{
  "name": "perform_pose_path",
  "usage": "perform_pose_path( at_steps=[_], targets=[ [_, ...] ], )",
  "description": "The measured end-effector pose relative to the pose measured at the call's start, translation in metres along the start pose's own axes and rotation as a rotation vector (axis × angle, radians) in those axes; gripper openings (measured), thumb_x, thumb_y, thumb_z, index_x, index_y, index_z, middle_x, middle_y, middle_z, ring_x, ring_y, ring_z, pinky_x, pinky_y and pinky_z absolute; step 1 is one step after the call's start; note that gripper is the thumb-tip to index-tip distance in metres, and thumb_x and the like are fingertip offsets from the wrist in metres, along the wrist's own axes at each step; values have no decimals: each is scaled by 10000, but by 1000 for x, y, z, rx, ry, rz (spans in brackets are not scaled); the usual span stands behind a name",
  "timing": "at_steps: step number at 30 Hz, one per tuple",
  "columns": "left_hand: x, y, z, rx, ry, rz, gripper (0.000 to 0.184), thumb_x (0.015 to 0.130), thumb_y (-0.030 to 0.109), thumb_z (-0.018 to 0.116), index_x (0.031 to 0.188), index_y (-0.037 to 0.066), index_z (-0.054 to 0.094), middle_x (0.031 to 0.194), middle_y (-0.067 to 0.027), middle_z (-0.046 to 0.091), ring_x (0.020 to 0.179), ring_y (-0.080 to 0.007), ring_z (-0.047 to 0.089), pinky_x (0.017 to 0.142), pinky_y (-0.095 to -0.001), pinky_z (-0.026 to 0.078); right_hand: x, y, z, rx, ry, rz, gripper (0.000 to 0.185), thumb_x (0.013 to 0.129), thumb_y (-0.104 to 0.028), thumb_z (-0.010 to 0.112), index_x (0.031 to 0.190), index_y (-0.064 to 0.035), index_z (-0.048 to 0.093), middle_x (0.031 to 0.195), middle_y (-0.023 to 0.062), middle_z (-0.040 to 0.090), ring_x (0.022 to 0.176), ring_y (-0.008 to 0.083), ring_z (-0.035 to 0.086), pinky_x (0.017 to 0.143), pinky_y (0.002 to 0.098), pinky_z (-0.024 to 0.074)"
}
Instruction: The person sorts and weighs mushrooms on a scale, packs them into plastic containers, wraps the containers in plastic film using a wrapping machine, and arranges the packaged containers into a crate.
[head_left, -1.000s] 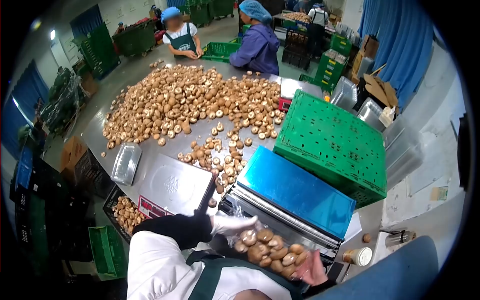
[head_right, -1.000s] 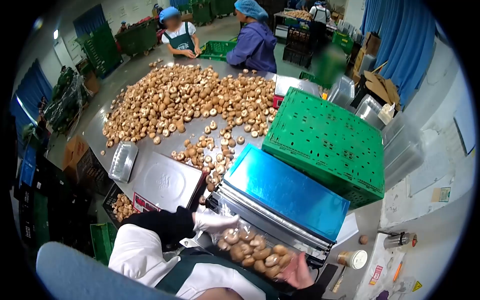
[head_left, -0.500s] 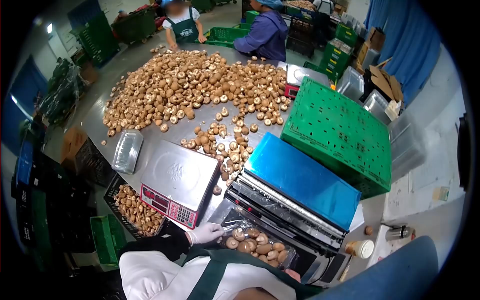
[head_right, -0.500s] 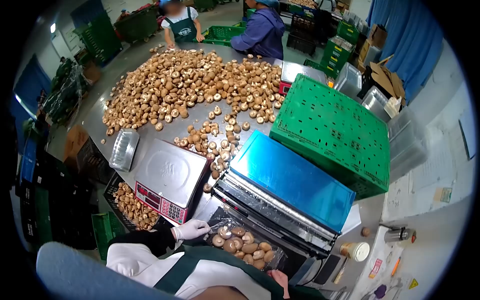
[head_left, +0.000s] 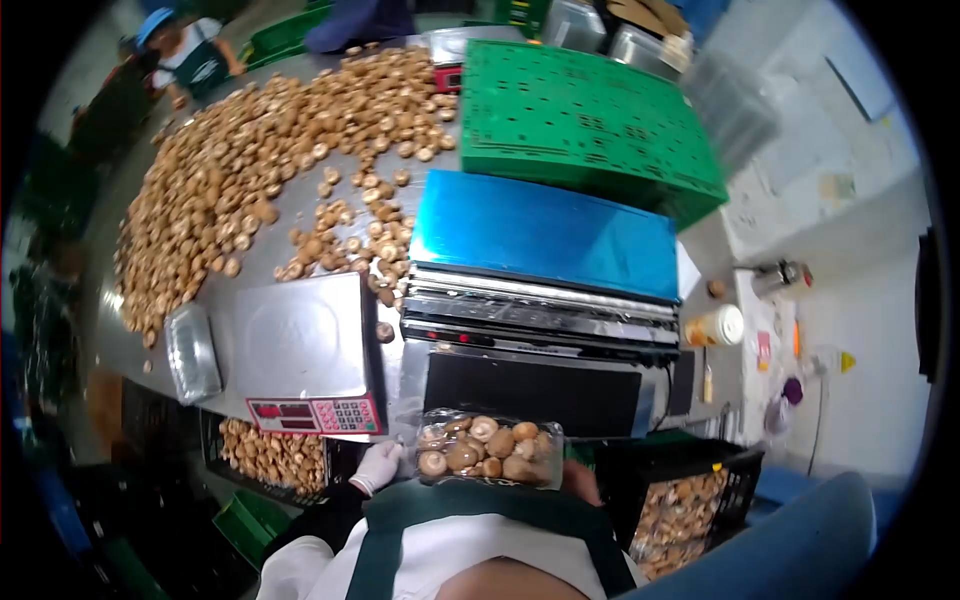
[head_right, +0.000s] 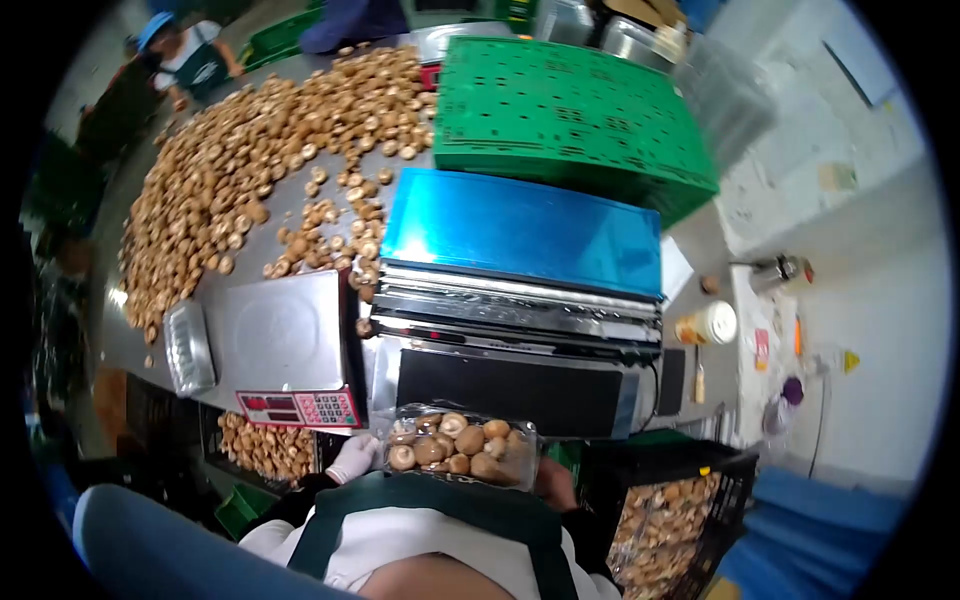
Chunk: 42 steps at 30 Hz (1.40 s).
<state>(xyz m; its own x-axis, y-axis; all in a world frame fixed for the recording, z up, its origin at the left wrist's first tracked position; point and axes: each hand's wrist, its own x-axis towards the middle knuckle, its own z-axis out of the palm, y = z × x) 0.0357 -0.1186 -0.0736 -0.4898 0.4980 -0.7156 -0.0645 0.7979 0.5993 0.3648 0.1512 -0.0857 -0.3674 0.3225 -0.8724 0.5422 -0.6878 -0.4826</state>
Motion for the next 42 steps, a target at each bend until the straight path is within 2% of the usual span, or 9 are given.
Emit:
perform_pose_path(
  at_steps=[2,13,20,22,24,29,33,38,42],
  targets=[
    [65,-84,51,-106,-163,242,292,903,276,492,907,7,605,831,-139,632,723,-218,579,679,-343,462,-14,-42,59,-733,-81,-318,329,912,-285,477,1104,-29,552,1043,88,588,937,173,561,820,297,458],
    [71,117,44,-255,-767,169,288,906,289,494,971,23,584,857,-123,617,726,-211,571,688,-344,470,-22,-60,143,-310,-209,-566,340,927,-305,460,1093,-28,568,1003,59,603,913,141,555,788,269,451],
    [55,190,64,-271,-1061,61,294,908,298,495,1012,33,571,874,-112,606,729,-207,565,693,-345,476,-109,-80,88,188,-63,-836,351,937,-317,449,1086,-27,578,977,40,612,898,121,552,768,251,446],
    [47,206,72,-252,-1126,39,296,909,300,495,1024,36,568,878,-110,603,730,-206,564,695,-345,478,-154,-91,66,188,-111,-662,360,934,-314,480,1098,-11,582,1011,32,618,908,112,552,768,249,445],
    [38,215,76,-226,-1174,17,299,910,302,496,1036,39,564,883,-107,601,730,-205,562,696,-346,479,-189,-106,88,-314,67,-886,302,913,-233,540,1075,18,585,950,48,656,821,102,577,723,258,468],
    [19,227,82,-187,-1271,-18,309,911,308,496,1065,47,555,895,-99,593,732,-202,558,700,-346,483,-179,-71,82,-13,381,-1006,213,885,-132,559,1048,-13,629,837,47,679,725,72,581,643,233,475],
    [17,228,77,-191,-1275,-20,318,912,313,497,1088,53,547,904,-94,588,734,-200,555,704,-347,486,-226,4,22,252,872,-874,168,857,-126,620,953,4,667,865,30,671,762,78,585,670,233,481],
    [84,207,49,-155,-1206,-69,372,892,439,495,1115,140,510,964,-71,571,750,-197,549,629,-337,470,-319,139,-70,350,1545,-643,197,852,-184,610,777,-14,677,645,-31,604,559,47,515,507,230,424],
    [117,194,29,-271,-1109,-87,348,906,441,460,1098,155,513,924,-36,566,714,-171,531,594,-301,449,-372,203,-104,255,1467,-290,273,838,-244,654,724,3,675,588,-31,580,511,45,490,468,239,402]
  ],
)
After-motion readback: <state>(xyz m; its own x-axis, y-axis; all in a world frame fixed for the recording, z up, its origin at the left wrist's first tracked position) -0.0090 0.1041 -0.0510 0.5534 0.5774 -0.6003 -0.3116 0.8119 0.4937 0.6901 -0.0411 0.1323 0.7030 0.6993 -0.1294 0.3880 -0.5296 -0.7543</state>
